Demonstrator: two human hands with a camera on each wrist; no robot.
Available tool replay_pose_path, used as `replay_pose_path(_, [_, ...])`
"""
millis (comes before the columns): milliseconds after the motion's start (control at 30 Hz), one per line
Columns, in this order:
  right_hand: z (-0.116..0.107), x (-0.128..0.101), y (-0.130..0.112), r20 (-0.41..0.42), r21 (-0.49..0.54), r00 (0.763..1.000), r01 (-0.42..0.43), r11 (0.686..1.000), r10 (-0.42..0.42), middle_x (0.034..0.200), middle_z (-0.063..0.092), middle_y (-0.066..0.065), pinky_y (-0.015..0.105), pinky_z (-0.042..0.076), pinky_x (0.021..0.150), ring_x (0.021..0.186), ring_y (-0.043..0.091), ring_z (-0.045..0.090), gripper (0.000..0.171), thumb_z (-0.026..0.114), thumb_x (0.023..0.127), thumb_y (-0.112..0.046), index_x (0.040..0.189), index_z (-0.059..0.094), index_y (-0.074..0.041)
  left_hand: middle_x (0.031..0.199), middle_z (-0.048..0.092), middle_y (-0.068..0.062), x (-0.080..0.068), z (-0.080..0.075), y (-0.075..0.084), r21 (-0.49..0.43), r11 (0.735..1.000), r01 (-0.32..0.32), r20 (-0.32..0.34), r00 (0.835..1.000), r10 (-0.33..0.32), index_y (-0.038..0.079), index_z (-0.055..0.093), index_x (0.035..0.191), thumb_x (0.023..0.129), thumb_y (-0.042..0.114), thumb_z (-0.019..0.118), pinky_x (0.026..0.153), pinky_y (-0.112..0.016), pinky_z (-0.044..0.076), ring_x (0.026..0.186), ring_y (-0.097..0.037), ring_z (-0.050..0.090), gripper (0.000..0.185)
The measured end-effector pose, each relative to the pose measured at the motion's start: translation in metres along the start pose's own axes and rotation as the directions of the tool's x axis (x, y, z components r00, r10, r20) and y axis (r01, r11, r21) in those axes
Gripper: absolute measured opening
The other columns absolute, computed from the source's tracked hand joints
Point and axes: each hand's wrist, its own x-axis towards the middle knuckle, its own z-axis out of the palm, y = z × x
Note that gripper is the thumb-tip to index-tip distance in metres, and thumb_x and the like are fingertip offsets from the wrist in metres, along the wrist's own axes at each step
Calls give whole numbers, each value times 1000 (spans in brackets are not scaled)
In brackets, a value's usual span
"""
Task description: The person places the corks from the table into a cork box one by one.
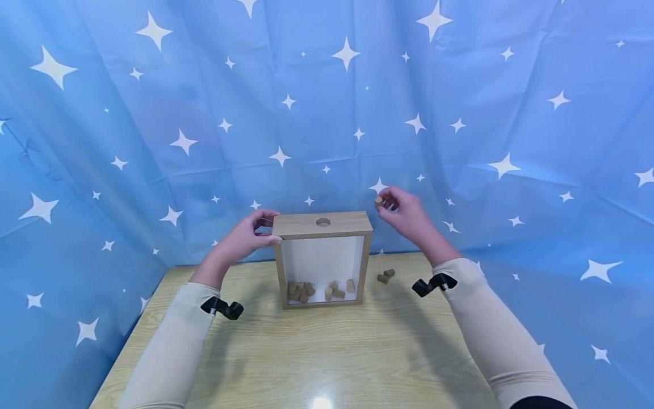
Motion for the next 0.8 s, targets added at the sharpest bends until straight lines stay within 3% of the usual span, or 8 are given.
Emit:
replay_pose_path(267, [5,9,-20,16,17,996,86,996,-86,108,76,10,46,59,86,96,26,71,31,74,104,-3,135,69,-3,146,58,-21,0,0,2,-11,1000,-9,8,1000,9,6,51,157,99,23,88,108,-55,54,140,-43,54,71])
replay_pose_path(467, [12,12,-32,23,23,996,87,996,-87,105,80,5,50,60,86,94,23,73,23,78,105,-11,127,73,-6,145,58,-20,1,1,1,-16,1000,-10,6,1000,10,6,52,157,99,22,88,108,-55,54,140,-44,54,71])
replay_pose_path(800, [28,18,-56,77,68,985,149,986,-154,103,79,4,41,60,84,93,20,72,19,80,104,-13,119,77,-3,146,58,-18,2,0,-1,7,1000,-6,-3,1000,6,9,51,158,99,26,88,109,-57,54,140,-41,55,71])
